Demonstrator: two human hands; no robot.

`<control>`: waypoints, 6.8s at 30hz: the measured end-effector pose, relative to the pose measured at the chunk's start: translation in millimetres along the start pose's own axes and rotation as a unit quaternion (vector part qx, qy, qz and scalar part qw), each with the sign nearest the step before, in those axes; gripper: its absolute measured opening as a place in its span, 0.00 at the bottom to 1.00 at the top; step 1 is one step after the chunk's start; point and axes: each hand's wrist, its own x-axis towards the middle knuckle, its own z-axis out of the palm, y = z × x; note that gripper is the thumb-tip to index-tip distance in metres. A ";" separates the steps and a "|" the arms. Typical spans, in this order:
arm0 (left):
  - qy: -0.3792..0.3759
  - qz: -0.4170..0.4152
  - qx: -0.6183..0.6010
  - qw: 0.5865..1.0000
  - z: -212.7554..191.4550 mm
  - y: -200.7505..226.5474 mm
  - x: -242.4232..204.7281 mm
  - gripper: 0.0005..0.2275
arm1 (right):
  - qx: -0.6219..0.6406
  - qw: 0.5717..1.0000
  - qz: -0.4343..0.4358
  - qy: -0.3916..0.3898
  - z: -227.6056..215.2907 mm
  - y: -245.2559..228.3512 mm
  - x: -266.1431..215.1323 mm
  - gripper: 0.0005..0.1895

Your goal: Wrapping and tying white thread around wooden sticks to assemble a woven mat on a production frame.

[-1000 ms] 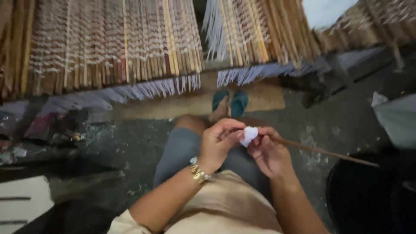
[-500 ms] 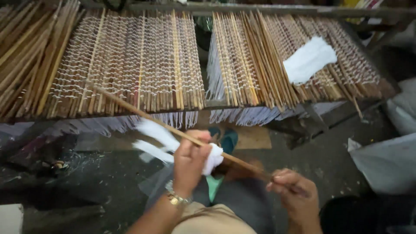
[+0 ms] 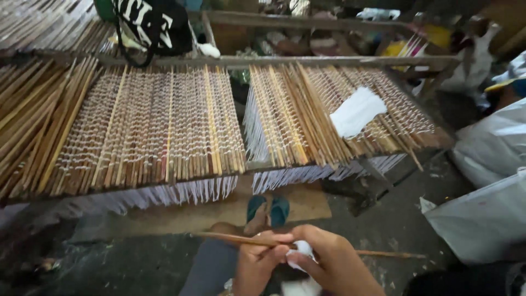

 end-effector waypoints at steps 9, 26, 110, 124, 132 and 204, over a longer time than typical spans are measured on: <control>0.114 -0.197 0.166 0.959 -11.6 33.1 32.9 0.15 | -0.029 0.982 0.175 0.057 -15.1 1.2 -1.8 0.17; 0.064 -0.179 0.037 0.981 -13.1 17.7 24.7 0.11 | -0.013 0.972 0.191 0.133 -1.5 -23.2 8.3 0.11; -0.101 -0.051 0.151 0.982 -25.1 56.1 41.9 0.10 | -0.219 0.948 0.090 0.212 -3.1 14.8 -8.1 0.15; -0.043 -0.098 0.174 0.979 -20.5 61.7 51.1 0.06 | -0.188 0.953 0.114 0.207 -11.7 16.4 -9.4 0.10; -0.020 -0.167 -0.026 0.985 -24.2 18.5 45.3 0.15 | -0.158 0.960 0.123 0.194 -10.4 18.7 -7.6 0.10; 0.041 -0.031 0.004 0.999 13.2 52.0 48.0 0.16 | -0.025 0.992 0.010 0.120 -23.8 -15.9 12.9 0.07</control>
